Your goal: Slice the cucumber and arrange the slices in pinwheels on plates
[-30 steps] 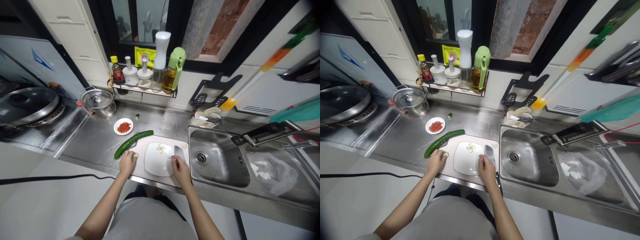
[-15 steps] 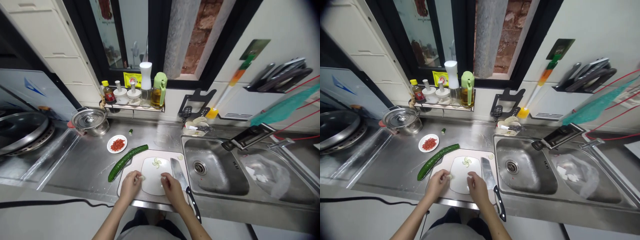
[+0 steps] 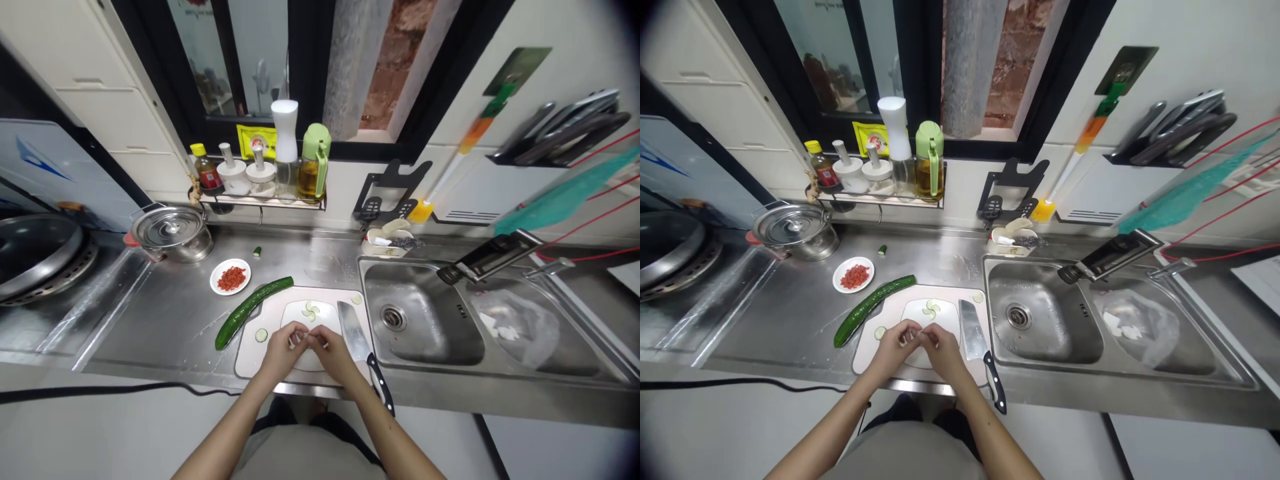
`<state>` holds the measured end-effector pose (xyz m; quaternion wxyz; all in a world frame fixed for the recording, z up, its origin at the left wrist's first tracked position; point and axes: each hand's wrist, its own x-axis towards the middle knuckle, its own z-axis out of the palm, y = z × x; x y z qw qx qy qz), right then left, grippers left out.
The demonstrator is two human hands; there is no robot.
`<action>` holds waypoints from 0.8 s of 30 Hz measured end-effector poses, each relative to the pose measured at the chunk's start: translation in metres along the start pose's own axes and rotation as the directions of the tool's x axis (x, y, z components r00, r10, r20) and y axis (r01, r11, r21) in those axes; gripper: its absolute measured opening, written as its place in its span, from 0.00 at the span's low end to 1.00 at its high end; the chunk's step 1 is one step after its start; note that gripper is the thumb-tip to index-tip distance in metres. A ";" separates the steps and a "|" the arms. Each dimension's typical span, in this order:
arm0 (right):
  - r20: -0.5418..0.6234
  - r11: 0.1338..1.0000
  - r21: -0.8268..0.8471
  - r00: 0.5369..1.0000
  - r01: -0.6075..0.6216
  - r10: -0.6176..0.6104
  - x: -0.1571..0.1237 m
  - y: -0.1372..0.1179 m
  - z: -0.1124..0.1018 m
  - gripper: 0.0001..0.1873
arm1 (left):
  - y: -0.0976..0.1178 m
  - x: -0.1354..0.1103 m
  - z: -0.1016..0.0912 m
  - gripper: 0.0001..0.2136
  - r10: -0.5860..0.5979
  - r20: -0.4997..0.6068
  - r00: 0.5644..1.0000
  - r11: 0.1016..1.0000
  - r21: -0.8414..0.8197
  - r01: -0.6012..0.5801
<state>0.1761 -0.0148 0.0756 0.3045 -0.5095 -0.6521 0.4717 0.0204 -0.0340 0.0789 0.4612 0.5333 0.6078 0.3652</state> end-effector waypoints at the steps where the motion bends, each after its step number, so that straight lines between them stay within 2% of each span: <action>1: -0.011 1.000 0.018 1.000 0.000 0.000 0.002 -0.001 -0.001 0.10 | 0.000 0.001 0.001 0.11 -0.018 0.000 1.000 0.998 -0.054 0.018; 4: -0.031 0.998 0.068 0.999 -0.015 0.017 0.007 -0.005 -0.006 0.11 | 0.001 0.005 0.002 0.17 -0.087 0.029 0.996 0.965 -0.246 0.092; 7: -0.032 0.991 0.128 0.998 -0.042 0.046 0.011 -0.011 -0.012 0.12 | 0.003 0.007 0.003 0.22 -0.222 0.128 0.967 0.884 -0.392 0.255; 11: -0.010 0.986 0.159 0.999 -0.042 0.044 0.012 -0.016 -0.020 0.13 | 0.005 0.013 0.005 0.26 -0.361 0.340 0.869 0.710 -0.504 0.492; 13: 0.009 0.990 0.139 1.000 -0.027 0.026 0.011 -0.015 -0.025 0.14 | 0.007 0.017 0.007 0.26 -0.398 0.419 0.816 0.621 -0.532 0.576; 15: 0.018 0.995 0.095 1.000 -0.012 0.011 0.010 -0.012 -0.030 0.14 | 0.008 0.021 0.009 0.22 -0.420 0.458 0.784 0.568 -0.541 0.620; 18: 0.012 1.000 0.009 1.000 -0.007 0.007 0.006 0.000 -0.037 0.14 | 0.007 0.027 0.013 0.17 -0.407 0.461 0.789 0.583 -0.534 0.612; 21: -0.002 0.999 -0.040 0.999 -0.037 0.037 0.000 0.016 -0.041 0.14 | 0.002 0.031 0.021 0.17 -0.410 0.426 0.807 0.665 -0.466 0.584; 24: -0.018 0.997 -0.038 0.998 -0.068 0.068 -0.008 0.031 -0.042 0.14 | -0.005 0.034 0.031 0.19 -0.463 0.426 0.777 0.702 -0.360 0.615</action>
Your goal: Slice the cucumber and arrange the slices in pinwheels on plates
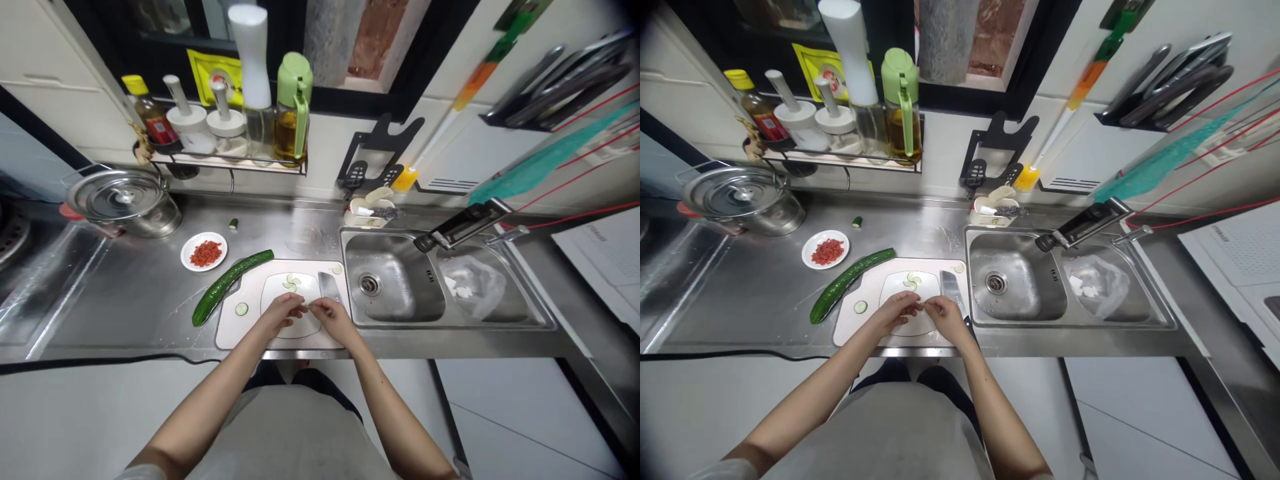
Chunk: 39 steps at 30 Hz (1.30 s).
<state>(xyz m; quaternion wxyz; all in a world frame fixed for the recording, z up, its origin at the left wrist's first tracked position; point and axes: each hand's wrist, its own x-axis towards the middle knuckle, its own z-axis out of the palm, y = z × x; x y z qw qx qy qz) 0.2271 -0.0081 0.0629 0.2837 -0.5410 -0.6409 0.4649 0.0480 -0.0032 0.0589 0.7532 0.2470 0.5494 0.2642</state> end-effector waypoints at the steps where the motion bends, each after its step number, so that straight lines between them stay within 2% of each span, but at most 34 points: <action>1: -0.005 1.000 0.000 1.000 -0.005 0.005 -0.002 0.004 0.000 0.13 | -0.002 0.003 0.002 0.20 -0.030 0.009 0.999 0.999 0.012 0.030; 5: 0.007 1.000 -0.017 1.000 0.004 -0.004 -0.010 0.013 0.000 0.13 | -0.012 0.013 0.007 0.21 -0.097 0.063 0.993 0.995 0.000 0.097; 10: -0.011 1.000 -0.024 1.000 -0.002 0.002 -0.010 0.022 0.000 0.12 | -0.018 0.020 0.009 0.21 -0.065 0.003 0.998 0.997 -0.047 0.065; 14: -0.080 0.995 -0.015 0.992 -0.096 0.094 -0.004 0.036 0.003 0.11 | -0.020 0.031 0.010 0.20 0.042 -0.073 0.996 0.999 0.009 -0.041; 18: -0.133 0.982 -0.094 0.979 -0.165 0.152 0.002 0.046 0.008 0.09 | -0.026 0.048 0.013 0.15 0.243 -0.121 0.963 0.967 0.112 -0.230; 20: -0.140 0.965 -0.188 0.978 -0.182 0.157 0.005 0.048 0.010 0.07 | -0.030 0.055 0.013 0.13 0.346 -0.143 0.928 0.925 0.218 -0.311; 22: -0.132 0.935 -0.297 0.978 -0.195 0.161 0.008 0.047 0.012 0.07 | -0.032 0.060 0.013 0.12 0.414 -0.157 0.897 0.866 0.371 -0.335; 25: -0.114 0.865 -0.449 0.974 -0.224 0.194 0.013 0.043 0.015 0.07 | -0.031 0.061 0.014 0.11 0.466 -0.147 0.873 0.762 0.567 -0.311; 29: -0.098 0.754 -0.589 0.951 -0.292 0.292 0.019 0.038 0.017 0.08 | -0.025 0.058 0.016 0.12 0.500 -0.097 0.861 0.618 0.736 -0.276; 34: -0.083 0.725 -0.611 0.937 -0.318 0.341 0.015 0.037 0.017 0.10 | -0.025 0.056 0.016 0.13 0.559 -0.021 0.829 0.427 0.864 -0.266; 36: -0.080 0.733 -0.608 0.942 -0.305 0.326 0.011 0.039 0.016 0.10 | -0.028 0.055 0.015 0.11 0.573 -0.004 0.820 0.378 0.889 -0.260; 39: -0.081 0.745 -0.604 0.952 -0.283 0.296 0.006 0.042 0.016 0.09 | -0.032 0.055 0.014 0.09 0.561 0.018 0.828 0.324 0.915 -0.239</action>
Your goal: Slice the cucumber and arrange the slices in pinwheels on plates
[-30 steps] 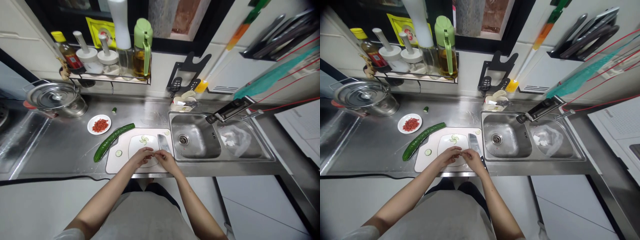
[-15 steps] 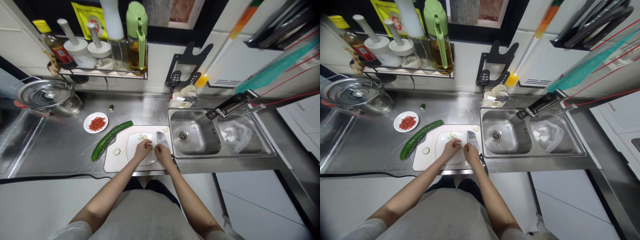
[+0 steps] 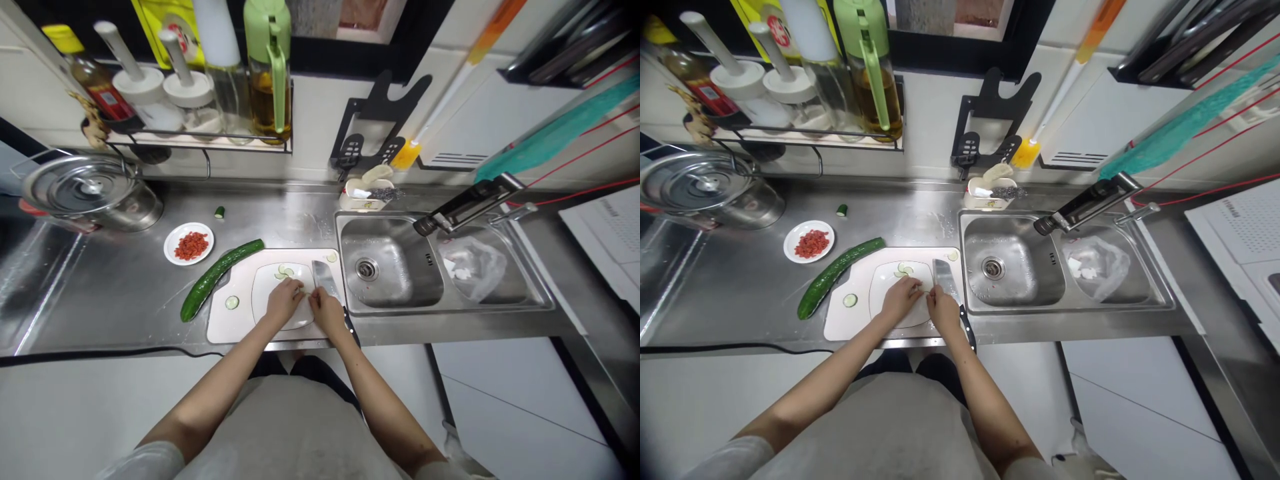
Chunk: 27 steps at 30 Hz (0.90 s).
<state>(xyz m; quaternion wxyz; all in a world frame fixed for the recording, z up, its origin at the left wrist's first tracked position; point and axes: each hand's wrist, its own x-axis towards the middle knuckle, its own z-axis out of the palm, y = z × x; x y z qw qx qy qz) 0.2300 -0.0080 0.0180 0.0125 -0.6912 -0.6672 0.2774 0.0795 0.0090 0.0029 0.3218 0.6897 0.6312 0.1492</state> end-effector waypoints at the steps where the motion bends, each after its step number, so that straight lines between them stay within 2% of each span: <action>1: -0.004 1.000 0.002 1.000 0.005 -0.005 -0.001 0.001 0.001 0.09 | 0.000 0.000 0.001 0.08 0.002 0.009 1.000 1.000 0.016 -0.003; 5: -0.020 1.000 0.005 1.000 0.012 -0.012 -0.004 0.001 0.005 0.10 | -0.001 0.000 0.004 0.07 0.009 0.010 1.000 0.998 0.061 -0.010; 15: -0.055 0.998 0.023 0.997 0.056 -0.055 -0.010 0.003 0.009 0.14 | -0.004 0.004 0.003 0.10 0.026 -0.066 0.997 0.990 0.139 -0.016; 27: -0.051 0.997 -0.034 0.996 0.075 -0.077 -0.006 0.002 0.010 0.16 | -0.001 0.011 0.002 0.09 0.016 -0.055 0.998 0.991 0.133 -0.008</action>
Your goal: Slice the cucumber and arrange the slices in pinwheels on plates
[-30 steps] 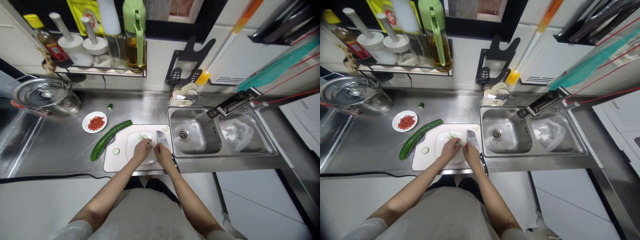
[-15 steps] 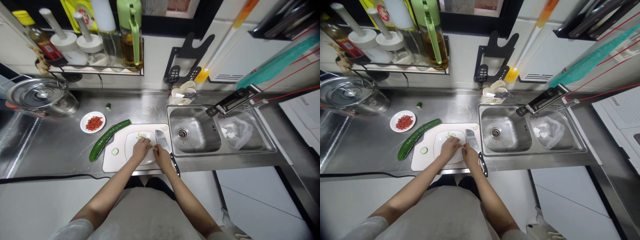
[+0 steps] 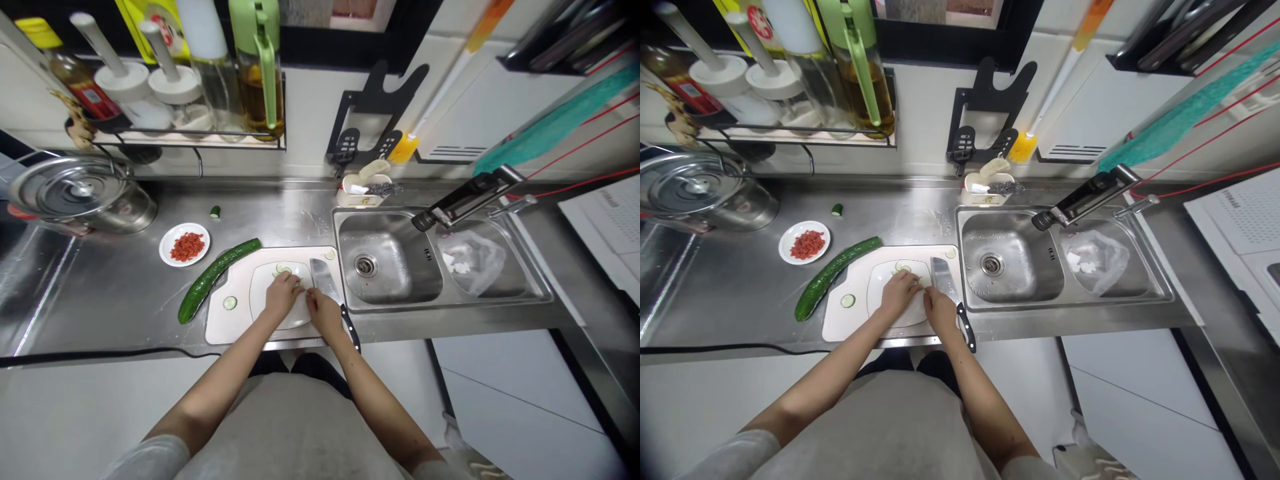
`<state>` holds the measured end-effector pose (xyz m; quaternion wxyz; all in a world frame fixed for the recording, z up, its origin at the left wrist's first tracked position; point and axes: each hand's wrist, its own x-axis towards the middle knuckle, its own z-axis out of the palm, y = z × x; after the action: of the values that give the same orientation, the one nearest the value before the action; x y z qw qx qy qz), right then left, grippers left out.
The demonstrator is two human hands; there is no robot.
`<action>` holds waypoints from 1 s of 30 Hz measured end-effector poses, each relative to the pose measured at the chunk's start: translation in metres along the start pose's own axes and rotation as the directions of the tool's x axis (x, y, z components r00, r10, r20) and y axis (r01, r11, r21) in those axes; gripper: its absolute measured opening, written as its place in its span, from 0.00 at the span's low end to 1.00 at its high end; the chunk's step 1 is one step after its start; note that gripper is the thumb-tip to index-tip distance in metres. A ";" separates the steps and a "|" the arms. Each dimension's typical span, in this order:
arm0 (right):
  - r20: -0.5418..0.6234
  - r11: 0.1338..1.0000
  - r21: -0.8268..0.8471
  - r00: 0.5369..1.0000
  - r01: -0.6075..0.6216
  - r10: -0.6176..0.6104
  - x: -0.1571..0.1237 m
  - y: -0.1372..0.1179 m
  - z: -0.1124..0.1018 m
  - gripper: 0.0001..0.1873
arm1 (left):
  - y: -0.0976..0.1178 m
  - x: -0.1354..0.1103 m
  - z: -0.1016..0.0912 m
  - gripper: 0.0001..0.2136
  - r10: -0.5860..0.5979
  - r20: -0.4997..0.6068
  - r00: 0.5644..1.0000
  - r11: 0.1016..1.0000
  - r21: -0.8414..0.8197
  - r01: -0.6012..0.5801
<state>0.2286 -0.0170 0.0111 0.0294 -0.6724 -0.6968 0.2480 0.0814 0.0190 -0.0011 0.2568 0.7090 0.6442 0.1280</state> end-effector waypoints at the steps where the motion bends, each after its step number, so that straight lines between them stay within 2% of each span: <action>1: -0.003 1.000 -0.001 1.000 0.004 -0.004 0.000 0.000 0.000 0.16 | 0.000 0.000 0.000 0.09 0.000 0.002 1.000 1.000 0.001 0.000; 13: -0.001 1.000 0.010 1.000 -0.021 0.021 0.000 0.002 0.004 0.17 | 0.002 0.002 0.000 0.10 -0.001 0.020 1.000 1.000 0.012 0.001; 23: -0.024 0.995 0.094 0.999 -0.031 0.034 -0.001 0.001 0.003 0.17 | 0.003 0.003 -0.003 0.09 0.016 0.021 1.000 1.000 -0.011 -0.016; 26: -0.071 0.986 0.164 0.996 -0.043 0.055 -0.002 0.002 0.002 0.17 | 0.004 0.000 -0.010 0.09 0.017 -0.015 1.000 0.998 -0.054 -0.017; 30: -0.146 0.969 0.236 0.984 -0.070 0.107 -0.002 0.008 -0.004 0.19 | -0.003 -0.014 -0.031 0.11 -0.017 -0.147 0.989 0.986 -0.167 -0.008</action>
<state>0.2377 -0.0182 0.0119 0.1509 -0.7124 -0.6281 0.2745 0.0613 0.0113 0.0253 0.2671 0.6721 0.6500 0.2332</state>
